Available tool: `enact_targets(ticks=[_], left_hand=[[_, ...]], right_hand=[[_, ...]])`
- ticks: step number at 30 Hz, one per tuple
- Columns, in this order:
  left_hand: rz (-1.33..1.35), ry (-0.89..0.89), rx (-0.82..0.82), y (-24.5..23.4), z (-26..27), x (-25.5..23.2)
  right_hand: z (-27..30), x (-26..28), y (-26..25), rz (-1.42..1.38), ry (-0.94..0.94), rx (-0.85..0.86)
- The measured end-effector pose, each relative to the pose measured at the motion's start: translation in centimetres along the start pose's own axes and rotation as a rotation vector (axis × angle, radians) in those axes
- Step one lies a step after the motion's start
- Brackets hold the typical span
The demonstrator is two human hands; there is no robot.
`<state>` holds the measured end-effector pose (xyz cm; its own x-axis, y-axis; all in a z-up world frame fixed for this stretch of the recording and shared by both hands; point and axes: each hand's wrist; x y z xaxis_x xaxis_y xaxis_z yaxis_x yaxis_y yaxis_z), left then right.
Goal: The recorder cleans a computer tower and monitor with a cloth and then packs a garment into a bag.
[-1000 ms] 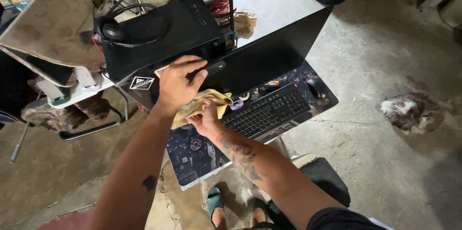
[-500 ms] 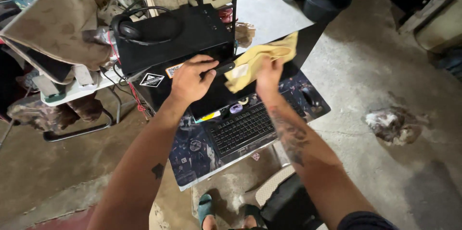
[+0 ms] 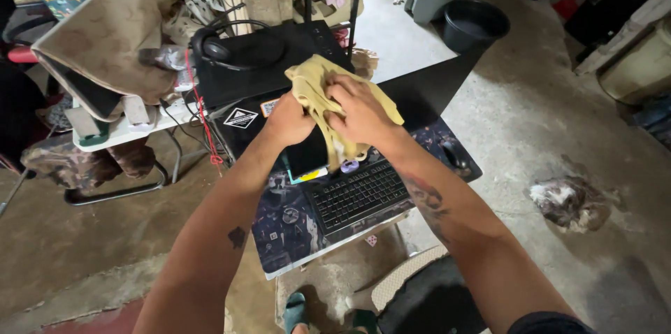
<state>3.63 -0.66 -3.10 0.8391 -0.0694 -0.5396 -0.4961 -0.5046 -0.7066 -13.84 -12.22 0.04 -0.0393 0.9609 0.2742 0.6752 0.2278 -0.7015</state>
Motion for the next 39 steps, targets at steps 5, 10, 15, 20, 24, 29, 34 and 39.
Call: enact_targets(ticks=[5,10,15,20,24,29,34,39], left_hand=[[0.858,0.132,-0.268,0.3,-0.6,1.7],[0.176,0.385,-0.499,-4.3,-1.4,-6.1],[-0.115,0.361,-0.175,-1.4,-2.2,-2.9],[0.041,0.244,-0.002,-1.1,-0.8,-2.3],[0.027,0.231,-0.09,0.1,-0.2,-1.3],[0.199,0.216,-0.364,0.5,-0.2,-0.7],[0.344,-0.046,-0.449,-0.2,-0.1,0.9],[0.545,-0.16,-0.494,-0.5,1.6,4.7]], right_hand=[[-0.3,-0.2,0.2,0.095,0.102,0.111],[0.0,-1.6,1.2,0.207,0.049,0.108],[-0.1,-1.4,-0.4,0.085,0.101,0.132],[-0.5,-1.3,-2.3,-0.153,0.158,0.131],[0.7,-4.8,-0.8,-0.284,0.401,0.09],[1.9,-8.7,0.5,-0.477,0.756,-0.168],[2.0,-7.8,-0.1,-0.795,0.561,-0.204],[0.9,-4.5,-0.5,-0.954,0.402,-0.005]])
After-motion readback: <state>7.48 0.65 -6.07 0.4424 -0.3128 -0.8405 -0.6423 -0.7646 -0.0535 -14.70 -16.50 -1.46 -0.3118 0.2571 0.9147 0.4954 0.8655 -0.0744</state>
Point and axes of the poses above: each hand's wrist, its own z-axis away from the middle knuckle, its own y-axis out of the palm, x = y × z, and after that the axes turned 6 degrees about y, right-handed
